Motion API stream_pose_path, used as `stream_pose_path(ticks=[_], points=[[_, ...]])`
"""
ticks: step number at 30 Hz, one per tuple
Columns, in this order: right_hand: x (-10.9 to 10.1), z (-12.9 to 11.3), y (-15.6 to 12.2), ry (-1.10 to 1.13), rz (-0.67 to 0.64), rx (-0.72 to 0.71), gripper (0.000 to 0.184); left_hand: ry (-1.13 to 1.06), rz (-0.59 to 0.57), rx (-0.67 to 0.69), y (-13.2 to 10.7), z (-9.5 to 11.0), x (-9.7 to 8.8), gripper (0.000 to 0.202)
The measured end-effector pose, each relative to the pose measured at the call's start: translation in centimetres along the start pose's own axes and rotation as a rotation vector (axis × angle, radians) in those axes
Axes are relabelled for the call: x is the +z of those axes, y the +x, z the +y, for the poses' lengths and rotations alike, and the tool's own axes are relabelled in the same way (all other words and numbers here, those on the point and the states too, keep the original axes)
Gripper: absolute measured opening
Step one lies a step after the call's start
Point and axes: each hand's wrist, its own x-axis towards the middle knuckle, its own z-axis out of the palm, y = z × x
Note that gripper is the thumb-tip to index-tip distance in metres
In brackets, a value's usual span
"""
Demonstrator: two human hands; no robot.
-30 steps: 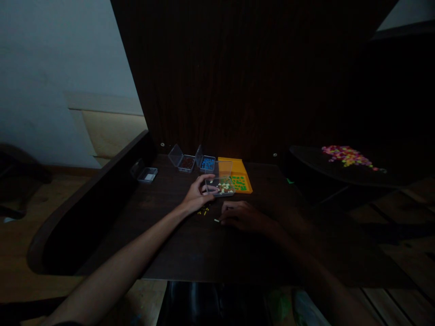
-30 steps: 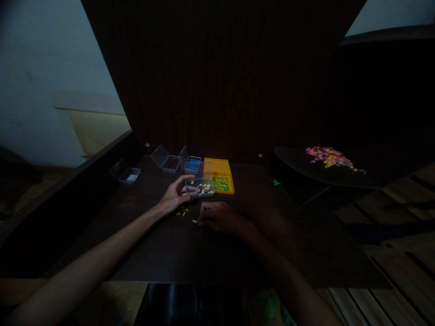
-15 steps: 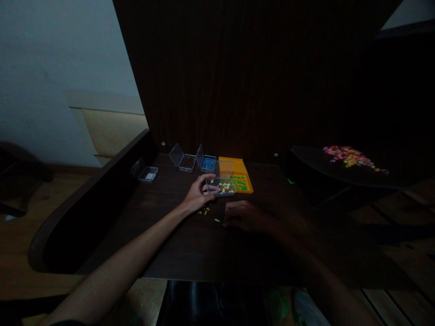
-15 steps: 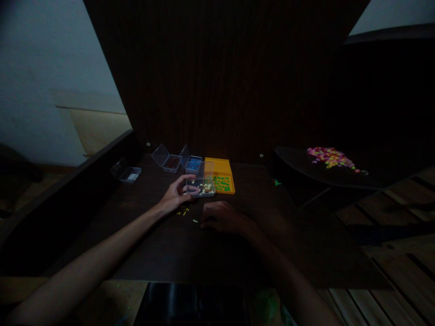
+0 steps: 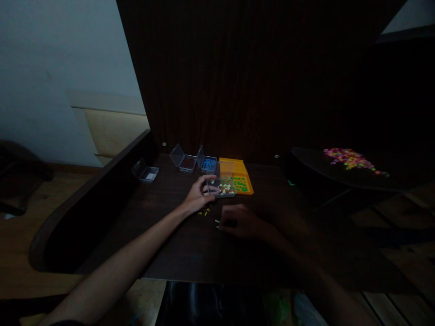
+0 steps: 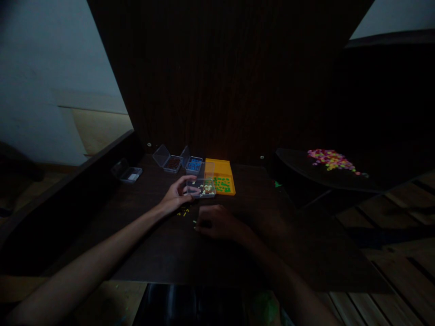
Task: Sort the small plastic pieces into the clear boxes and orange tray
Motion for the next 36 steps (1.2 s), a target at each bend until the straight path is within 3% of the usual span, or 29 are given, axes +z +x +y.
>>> stream_pose_path(ticks=[6, 18, 21, 25, 29, 33, 36], points=[[0.5, 0.4, 0.2, -0.099, 0.071, 0.113, 0.013, 0.024, -0.03, -0.011, -0.1, 0.2, 0.0, 0.062], [0.2, -1.3, 0.7, -0.282, -0.17, 0.212, 0.01, -0.003, -0.002, -0.042, -0.3, 0.5, 0.2, 0.061], [-0.1, -1.3, 0.6, -0.244, -0.169, 0.201, 0.01, -0.019, -0.014, -0.065, -0.2, 0.3, 0.0, 0.065], [-1.5, -0.4, 0.5, -0.083, 0.004, 0.149, 0.014, -0.031, -0.037, -0.045, -0.1, 0.1, 0.0, 0.065], [-4.2, 0.3, 1.5, -0.066, 0.142, 0.194, 0.016, -0.046, -0.053, -0.037, -0.2, 0.4, 0.2, 0.066], [-6.2, 0.6, 3.7, -0.17, 0.048, 0.196, 0.014, -0.077, -0.063, -0.041, -0.4, 0.6, 0.5, 0.066], [-6.4, 0.8, 5.4, -0.28, -0.027, 0.213, 0.016, -0.097, -0.069, -0.017, -0.5, 0.8, 0.7, 0.064]])
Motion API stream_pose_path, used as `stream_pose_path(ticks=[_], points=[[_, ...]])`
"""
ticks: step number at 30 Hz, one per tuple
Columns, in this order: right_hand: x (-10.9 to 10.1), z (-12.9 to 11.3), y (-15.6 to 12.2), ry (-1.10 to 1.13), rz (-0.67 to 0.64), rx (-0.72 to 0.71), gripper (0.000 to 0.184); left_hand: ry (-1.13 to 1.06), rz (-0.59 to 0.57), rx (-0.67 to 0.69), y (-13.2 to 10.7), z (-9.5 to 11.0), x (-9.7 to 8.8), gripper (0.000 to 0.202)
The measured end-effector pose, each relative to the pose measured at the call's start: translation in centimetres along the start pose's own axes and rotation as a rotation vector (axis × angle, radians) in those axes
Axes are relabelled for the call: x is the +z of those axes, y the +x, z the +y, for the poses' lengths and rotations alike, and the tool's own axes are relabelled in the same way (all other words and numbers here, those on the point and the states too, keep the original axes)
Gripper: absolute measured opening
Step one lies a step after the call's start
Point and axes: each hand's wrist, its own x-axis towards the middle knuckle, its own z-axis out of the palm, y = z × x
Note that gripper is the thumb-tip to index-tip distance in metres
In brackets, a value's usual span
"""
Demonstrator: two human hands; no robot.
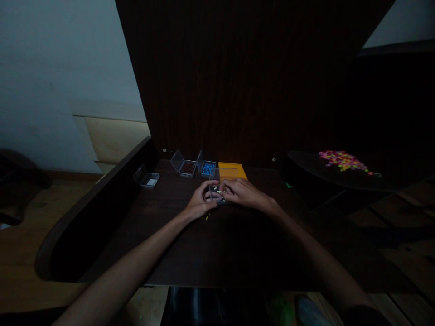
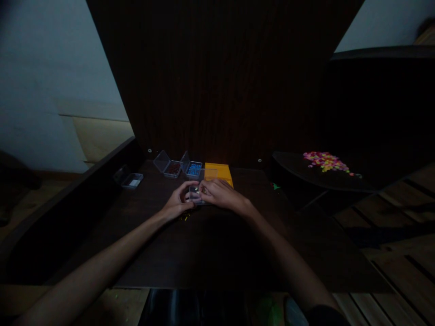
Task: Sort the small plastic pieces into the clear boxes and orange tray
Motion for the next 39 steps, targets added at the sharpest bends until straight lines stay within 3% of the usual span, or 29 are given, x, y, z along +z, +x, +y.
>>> stream_pose_path(ticks=[5, 17, 23, 29, 39], points=[[0.7, -0.1, 1.4, -0.127, -0.047, -0.018, 0.025, -0.009, -0.02, 0.019, 0.0, 0.1, 0.1, 0.064], [-0.4, -0.4, 0.6, -0.175, -0.067, 0.014, 0.036, -0.068, -0.014, 0.0, 0.1, -0.4, 0.1, 0.066], [0.4, -0.2, 0.7, -0.225, -0.06, 0.058, 0.033, -0.074, -0.023, 0.016, 0.1, -0.3, -0.1, 0.066], [-0.2, -0.8, 0.7, -0.191, -0.072, 0.129, 0.024, -0.062, -0.042, 0.014, 0.0, -0.1, 0.1, 0.066], [0.1, -0.7, 0.7, -0.176, -0.059, 0.116, 0.026, -0.052, -0.051, 0.025, -0.1, -0.1, 0.0, 0.065]])
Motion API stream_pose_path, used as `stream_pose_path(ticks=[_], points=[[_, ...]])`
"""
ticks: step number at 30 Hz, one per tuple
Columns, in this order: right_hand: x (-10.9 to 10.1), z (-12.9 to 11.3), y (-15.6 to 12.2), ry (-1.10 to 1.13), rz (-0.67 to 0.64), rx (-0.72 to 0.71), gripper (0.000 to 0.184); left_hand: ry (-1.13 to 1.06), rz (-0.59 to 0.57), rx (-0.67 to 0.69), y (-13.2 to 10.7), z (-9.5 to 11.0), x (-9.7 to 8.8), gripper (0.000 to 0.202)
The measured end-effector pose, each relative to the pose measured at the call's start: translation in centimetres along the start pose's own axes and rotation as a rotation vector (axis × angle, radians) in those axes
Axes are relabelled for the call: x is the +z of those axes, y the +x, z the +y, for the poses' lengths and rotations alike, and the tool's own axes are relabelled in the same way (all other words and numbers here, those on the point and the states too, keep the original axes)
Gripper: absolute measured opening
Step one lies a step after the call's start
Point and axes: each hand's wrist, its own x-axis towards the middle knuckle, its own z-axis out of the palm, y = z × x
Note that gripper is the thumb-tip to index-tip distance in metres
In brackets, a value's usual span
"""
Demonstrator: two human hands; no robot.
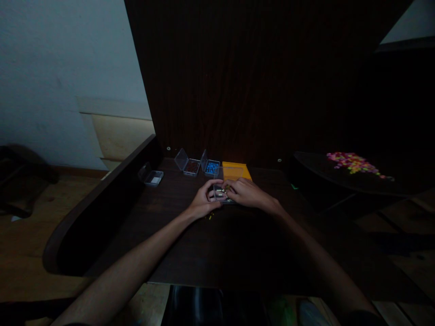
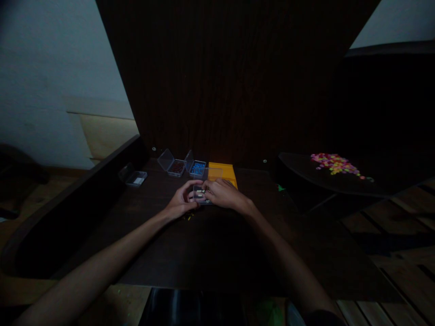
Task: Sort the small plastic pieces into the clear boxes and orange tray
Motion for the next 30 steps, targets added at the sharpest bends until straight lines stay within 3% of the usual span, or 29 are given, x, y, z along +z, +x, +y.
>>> stream_pose_path(ticks=[20, 30], points=[[0.3, 0.02, 0.46, 0.052, -0.006, -0.04, 0.034, 0.001, -0.001, 0.015, 0.02, -0.41, -0.11, 0.067], [0.39, -0.06, 0.86, 0.115, -0.008, -0.066, 0.024, -0.005, 0.003, 0.015, 0.05, -0.12, 0.07, 0.068]])
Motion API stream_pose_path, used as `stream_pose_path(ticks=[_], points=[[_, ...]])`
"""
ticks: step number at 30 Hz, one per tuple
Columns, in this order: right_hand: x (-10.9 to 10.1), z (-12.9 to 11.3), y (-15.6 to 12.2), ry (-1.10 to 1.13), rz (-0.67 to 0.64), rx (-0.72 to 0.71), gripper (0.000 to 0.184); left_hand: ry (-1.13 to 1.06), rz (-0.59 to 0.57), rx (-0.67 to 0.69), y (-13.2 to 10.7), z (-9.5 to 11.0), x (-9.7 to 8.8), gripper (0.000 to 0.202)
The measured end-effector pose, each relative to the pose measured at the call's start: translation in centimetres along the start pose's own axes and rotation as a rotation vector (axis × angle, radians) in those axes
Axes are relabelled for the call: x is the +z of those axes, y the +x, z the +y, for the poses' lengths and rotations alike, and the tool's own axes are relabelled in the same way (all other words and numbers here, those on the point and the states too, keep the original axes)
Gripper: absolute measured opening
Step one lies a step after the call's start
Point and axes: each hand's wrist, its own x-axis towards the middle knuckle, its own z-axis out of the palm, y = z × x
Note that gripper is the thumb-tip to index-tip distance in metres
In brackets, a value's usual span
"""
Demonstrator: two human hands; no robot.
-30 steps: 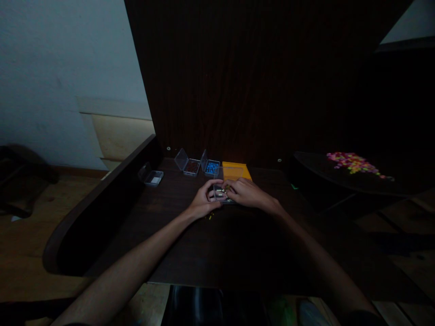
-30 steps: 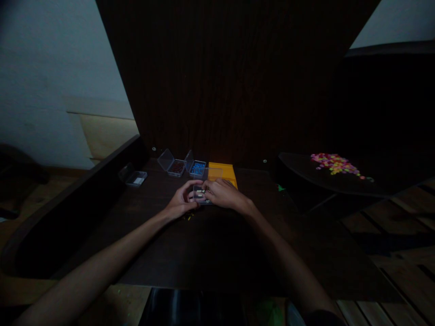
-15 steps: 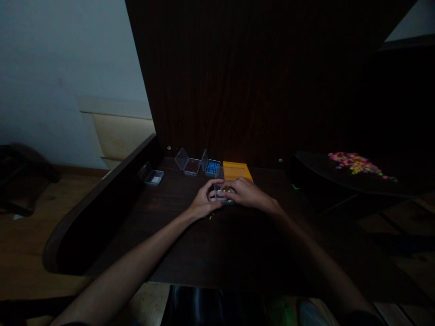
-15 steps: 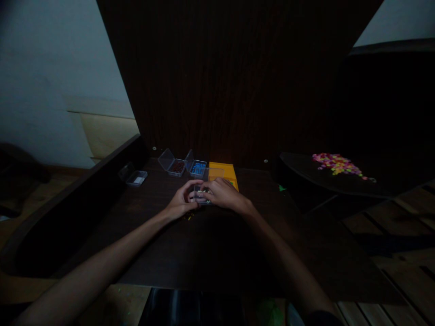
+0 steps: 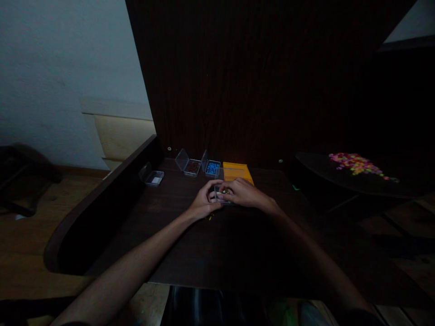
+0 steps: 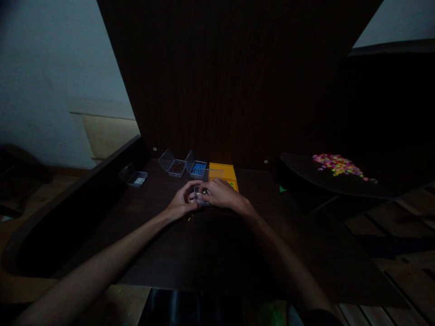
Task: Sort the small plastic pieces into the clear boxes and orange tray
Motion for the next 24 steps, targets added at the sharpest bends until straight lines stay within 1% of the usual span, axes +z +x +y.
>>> stream_pose_path(ticks=[3, 5, 9, 12, 15, 19, 24], points=[[-0.4, -0.1, -0.1, 0.026, 0.0, 0.001, 0.019, 0.008, 0.003, -0.002, 0.0, 0.0, -0.1, 0.068], [-0.8, -0.1, -0.3, 0.062, 0.024, -0.002, 0.018, 0.002, 0.0, -0.001, 0.1, 0.0, -0.2, 0.068], [-1.5, 0.4, -1.3, 0.118, 0.102, -0.001, 0.019, -0.02, 0.014, -0.017, 0.1, -0.1, -0.4, 0.068], [-1.7, 0.9, -2.1, 0.135, 0.116, 0.0, 0.022, -0.007, 0.023, -0.032, 0.0, -0.1, -0.5, 0.07], [-1.4, 1.0, -2.4, 0.117, 0.087, -0.035, 0.026, 0.006, 0.013, -0.031, 0.0, -0.1, -0.5, 0.07], [-0.4, 0.5, -1.9, 0.067, 0.041, -0.086, 0.028, 0.025, -0.014, -0.015, -0.1, -0.1, -0.3, 0.07], [0.1, -0.1, -1.1, -0.002, 0.018, -0.045, 0.029, 0.056, -0.026, 0.0, -0.1, -0.1, -0.2, 0.07]])
